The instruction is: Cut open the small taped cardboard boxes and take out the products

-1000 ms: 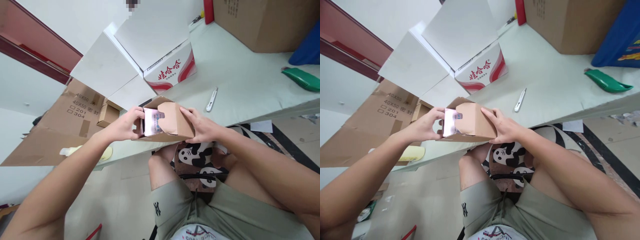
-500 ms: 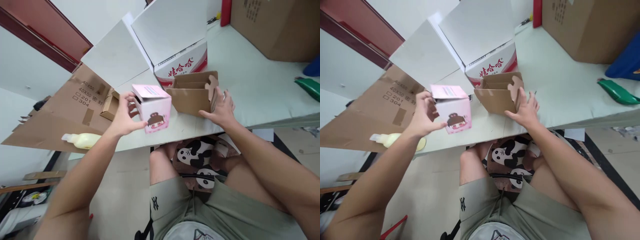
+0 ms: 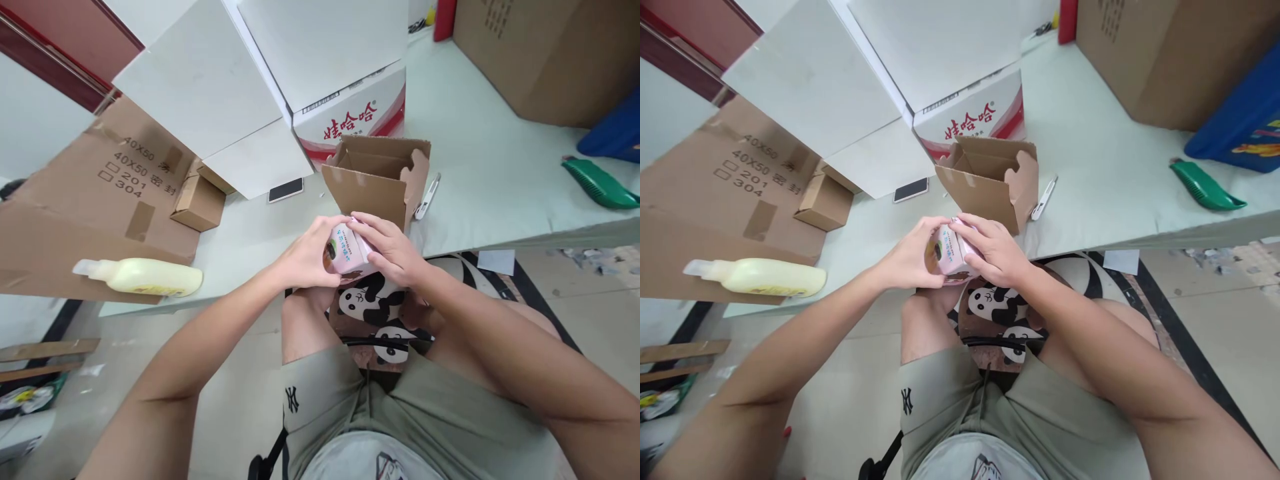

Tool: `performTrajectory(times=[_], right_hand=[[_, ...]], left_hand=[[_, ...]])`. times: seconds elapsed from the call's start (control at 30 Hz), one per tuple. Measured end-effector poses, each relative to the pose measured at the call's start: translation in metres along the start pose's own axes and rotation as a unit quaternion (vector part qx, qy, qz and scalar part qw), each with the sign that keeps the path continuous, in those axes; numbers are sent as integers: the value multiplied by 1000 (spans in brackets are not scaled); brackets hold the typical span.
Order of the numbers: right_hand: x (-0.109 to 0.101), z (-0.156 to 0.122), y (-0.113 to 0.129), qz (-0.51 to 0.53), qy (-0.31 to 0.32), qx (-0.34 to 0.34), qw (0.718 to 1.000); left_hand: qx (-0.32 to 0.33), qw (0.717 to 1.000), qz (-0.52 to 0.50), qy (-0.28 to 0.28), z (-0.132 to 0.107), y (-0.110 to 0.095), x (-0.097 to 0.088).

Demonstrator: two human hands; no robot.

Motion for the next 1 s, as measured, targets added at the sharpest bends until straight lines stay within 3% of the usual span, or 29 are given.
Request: performTrajectory(times=[0.3, 0.43, 0.53, 0.6, 0.67, 0.77, 0.87, 0.93, 1.0], right_hand=[[8, 5, -10, 2, 25, 96, 995], [0, 18, 1, 87, -37, 75, 993], [-5, 25, 8, 133, -111, 77, 982], [-1, 26, 11, 166, -119, 87, 975], [9, 25, 13, 208, -77, 89, 971], [26, 22, 18, 249, -10, 75, 966], [37, 21, 21, 247, -12, 95, 964], [43, 24, 21, 251, -24, 126, 959], [47, 28, 23, 278, -27, 146, 949]], left_hand=[[8, 999, 31, -11, 1, 11, 10], [11, 996, -15, -86, -9, 25, -9], [-7, 982, -130, -140, -16, 36, -32], [0, 954, -239, -181, -17, 41, -44], [1, 908, -353, -224, -16, 44, -46], [-61, 827, -510, -228, -13, 49, -23], [-133, 752, -607, -221, -12, 49, 11], [-155, 723, -623, -256, -14, 49, 23], [-155, 712, -615, -302, -16, 49, 23]])
Point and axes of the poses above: each hand's wrist, its own z-axis towards the middle knuckle, its own x-axis out of the palm, y = z × x, the point moved 4 cm from there along z, towards the middle knuckle, and after that the axes turned 3 degrees about x, right-handed, at the moved point
